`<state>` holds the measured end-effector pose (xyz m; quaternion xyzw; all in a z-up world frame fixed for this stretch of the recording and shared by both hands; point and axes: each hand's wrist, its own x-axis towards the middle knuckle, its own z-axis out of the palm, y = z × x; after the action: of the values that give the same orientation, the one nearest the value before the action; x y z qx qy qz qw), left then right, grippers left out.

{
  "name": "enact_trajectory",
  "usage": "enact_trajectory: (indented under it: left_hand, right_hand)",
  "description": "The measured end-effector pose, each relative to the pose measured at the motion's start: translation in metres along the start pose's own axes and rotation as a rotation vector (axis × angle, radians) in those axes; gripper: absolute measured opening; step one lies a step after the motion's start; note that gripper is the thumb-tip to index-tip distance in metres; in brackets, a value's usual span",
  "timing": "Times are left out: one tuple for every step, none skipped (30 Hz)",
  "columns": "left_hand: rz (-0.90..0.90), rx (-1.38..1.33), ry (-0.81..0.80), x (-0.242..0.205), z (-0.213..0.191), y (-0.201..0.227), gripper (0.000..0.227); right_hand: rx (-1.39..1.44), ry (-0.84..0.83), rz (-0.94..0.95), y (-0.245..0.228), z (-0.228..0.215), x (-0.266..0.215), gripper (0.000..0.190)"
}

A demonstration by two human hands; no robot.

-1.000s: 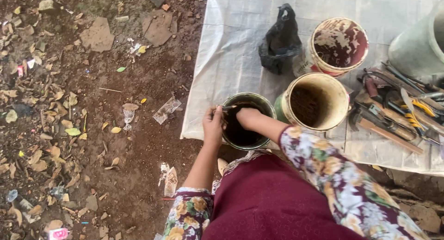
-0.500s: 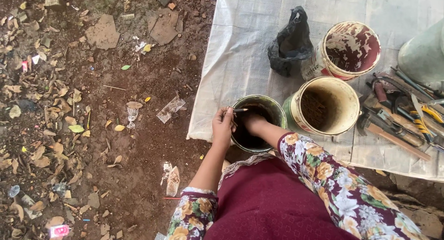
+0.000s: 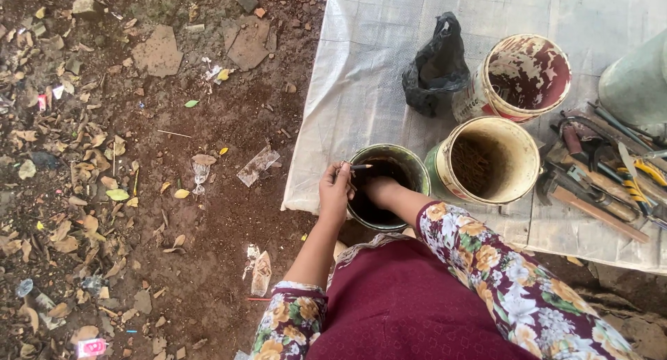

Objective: Cleaning or sorting small metal or mechanical parts in a container filled with liquid.

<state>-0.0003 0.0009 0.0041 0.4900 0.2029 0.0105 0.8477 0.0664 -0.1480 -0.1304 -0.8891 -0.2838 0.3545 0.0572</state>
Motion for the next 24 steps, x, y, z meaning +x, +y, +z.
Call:
enact_trajectory:
  left_hand:
    - [0.0,0.0,0.0,0.0,0.0,-0.001,0.017]
    - [0.006,0.001,-0.004,0.0,0.0,-0.001,0.017]
    - [0.011,0.003,-0.007,-0.001,0.0,-0.001,0.017]
    - [0.013,0.003,-0.006,-0.001,0.0,-0.001,0.017]
    - [0.011,0.004,-0.005,0.0,0.0,-0.001,0.017]
    - [0.006,0.006,-0.004,-0.001,0.0,-0.001,0.017]
    - [0.006,0.006,-0.003,-0.001,0.0,-0.001,0.017]
    - [0.004,0.004,0.002,-0.001,0.001,-0.001,0.017]
    - [0.002,0.002,0.007,-0.001,0.001,0.0,0.017]
    - [0.003,0.002,0.006,-0.001,0.002,-0.001,0.017]
    - [0.0,0.008,0.017,0.0,0.002,-0.001,0.016]
    - [-0.005,0.015,0.026,-0.001,0.002,-0.001,0.016]
    - [-0.006,0.016,0.026,-0.002,0.002,-0.001,0.016]
    - [0.001,0.015,0.016,-0.001,0.002,-0.001,0.016]
    - [0.008,0.013,0.006,-0.001,0.001,-0.001,0.016]
    - [0.01,0.013,0.004,-0.001,0.002,0.0,0.016]
    - [0.009,0.022,0.011,-0.001,0.003,0.002,0.016]
    - [0.004,0.031,0.018,-0.002,0.003,0.002,0.016]
    - [0.003,0.032,0.016,-0.002,0.003,0.002,0.016]
    - [0.002,0.033,0.017,-0.002,0.003,0.001,0.017]
    - [0.002,0.034,0.017,-0.001,0.003,0.001,0.017]
    - [0.005,0.034,0.015,-0.001,0.004,0.001,0.017]
    - [0.008,0.034,0.017,-0.001,0.005,0.001,0.017]
    - [0.01,0.035,0.019,-0.003,0.005,0.0,0.017]
  right_hand:
    - [0.0,0.0,0.0,0.007,-0.001,-0.013,0.037]
    - [-0.005,-0.001,-0.003,0.002,-0.006,-0.018,0.037]
    - [-0.01,-0.001,-0.006,-0.01,-0.011,-0.022,0.037]
    - [-0.016,-0.002,-0.01,-0.012,-0.013,-0.023,0.036]
    - [-0.022,-0.002,-0.014,-0.014,-0.015,-0.024,0.036]
    - [-0.026,-0.004,-0.018,-0.016,-0.015,-0.026,0.036]
    - [-0.031,-0.006,-0.021,-0.017,-0.015,-0.028,0.036]
    - [-0.036,-0.007,-0.024,-0.017,-0.015,-0.028,0.036]
    - [-0.04,-0.008,-0.027,-0.018,-0.014,-0.029,0.036]
    - [-0.045,-0.008,-0.03,-0.019,-0.016,-0.031,0.035]
    - [-0.05,-0.008,-0.033,-0.019,-0.017,-0.034,0.035]
    - [-0.053,-0.009,-0.035,-0.021,-0.017,-0.037,0.035]
    - [-0.056,-0.01,-0.037,-0.022,-0.018,-0.04,0.035]
    - [-0.06,-0.009,-0.039,-0.023,-0.02,-0.043,0.035]
    - [-0.063,-0.008,-0.041,-0.024,-0.022,-0.045,0.035]
    - [-0.068,-0.006,-0.044,-0.024,-0.025,-0.048,0.034]
    - [-0.074,-0.005,-0.046,-0.024,-0.028,-0.052,0.034]
    - [-0.077,-0.006,-0.047,-0.024,-0.03,-0.056,0.034]
    - [-0.08,-0.007,-0.048,-0.024,-0.03,-0.059,0.034]
    - [-0.084,-0.007,-0.049,-0.024,-0.031,-0.06,0.034]
    - [-0.088,-0.007,-0.051,-0.024,-0.032,-0.062,0.034]
    - [-0.094,-0.005,-0.053,-0.023,-0.031,-0.059,0.033]
    - [-0.099,-0.003,-0.054,-0.021,-0.03,-0.056,0.033]
    - [-0.104,-0.003,-0.056,-0.02,-0.028,-0.053,0.033]
